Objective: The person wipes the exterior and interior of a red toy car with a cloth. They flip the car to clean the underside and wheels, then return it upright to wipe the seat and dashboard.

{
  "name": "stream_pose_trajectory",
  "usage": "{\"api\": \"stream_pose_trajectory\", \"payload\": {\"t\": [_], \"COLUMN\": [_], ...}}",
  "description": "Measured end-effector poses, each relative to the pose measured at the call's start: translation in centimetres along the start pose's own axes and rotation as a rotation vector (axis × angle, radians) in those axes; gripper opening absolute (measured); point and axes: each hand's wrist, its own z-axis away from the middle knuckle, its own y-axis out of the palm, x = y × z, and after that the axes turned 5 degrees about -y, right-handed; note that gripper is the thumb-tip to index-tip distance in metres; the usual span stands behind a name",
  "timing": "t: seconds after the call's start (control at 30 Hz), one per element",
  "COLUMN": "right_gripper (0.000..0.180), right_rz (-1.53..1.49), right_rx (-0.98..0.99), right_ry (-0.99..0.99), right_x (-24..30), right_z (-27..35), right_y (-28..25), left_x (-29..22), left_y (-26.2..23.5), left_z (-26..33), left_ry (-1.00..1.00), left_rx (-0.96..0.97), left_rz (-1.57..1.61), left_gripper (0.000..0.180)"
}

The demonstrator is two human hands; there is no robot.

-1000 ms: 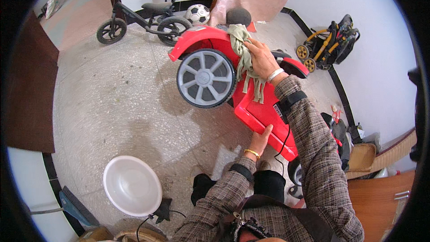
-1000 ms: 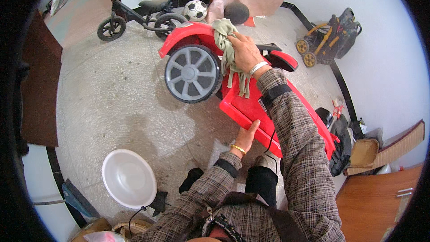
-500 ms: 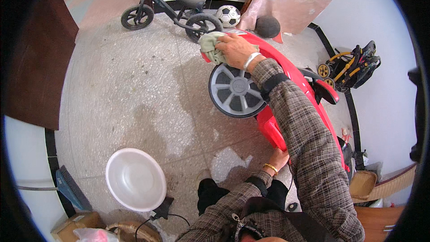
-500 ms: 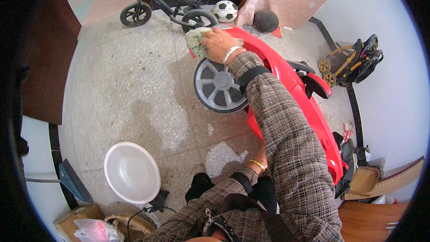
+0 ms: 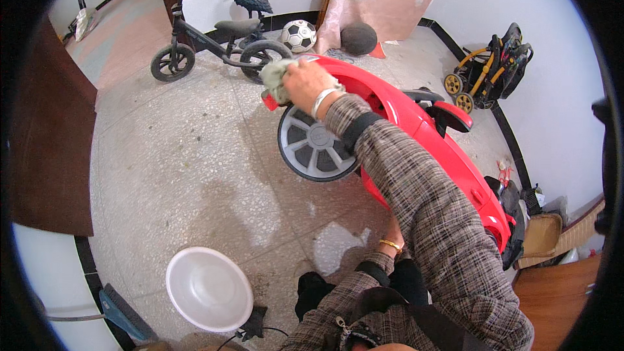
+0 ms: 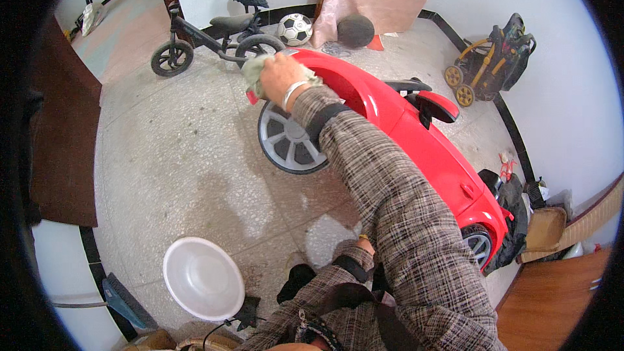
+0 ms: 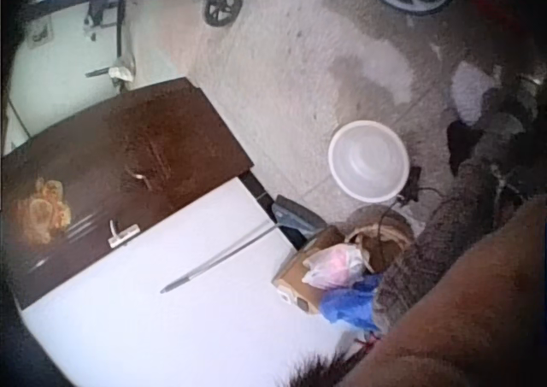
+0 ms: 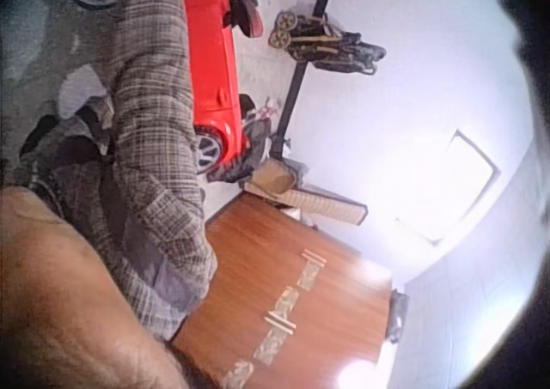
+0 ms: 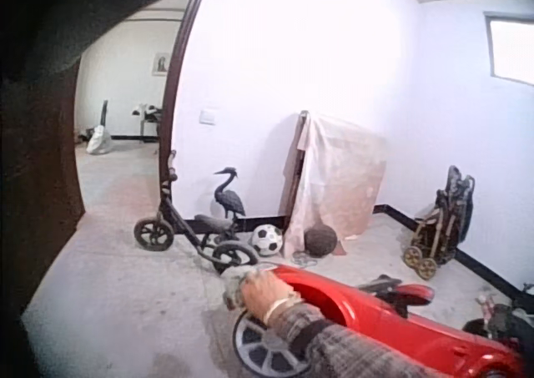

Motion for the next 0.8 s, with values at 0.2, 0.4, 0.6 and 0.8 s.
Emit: {"api": "stream_pose_trajectory", "payload": {"t": [0.2,0.4,0.6,0.8], "right_gripper": [0.025,0.028,0.046,0.047], "right_rz": [-0.209,-0.315,-0.011,0.074], "right_rx": [-0.011,-0.117,0.09,0.021], "right_ry": [0.252,0.292,0.323,0.233], "right_x": [-7.1,-9.7,-6.1,-3.9], "right_z": [4.5,12.3,23.0,25.3], "right_y": [-1.2,-2.4,-6.5,-7.3], "left_x": [-1.4,-2.4,-3.1,-2.8], "left_y": [0.1,-0.1,0.3,-0.1], "left_z": [0.1,0.8,0.9,1.1], "left_ry": [-0.021,-0.031,-0.08,-0.21], "left_rx": [-0.016,0.013,-0.004,-0.005], "left_rz": [0.037,0.074,0.184,0.178], "left_gripper": [0.036,0.039,0.033,0.033]}}
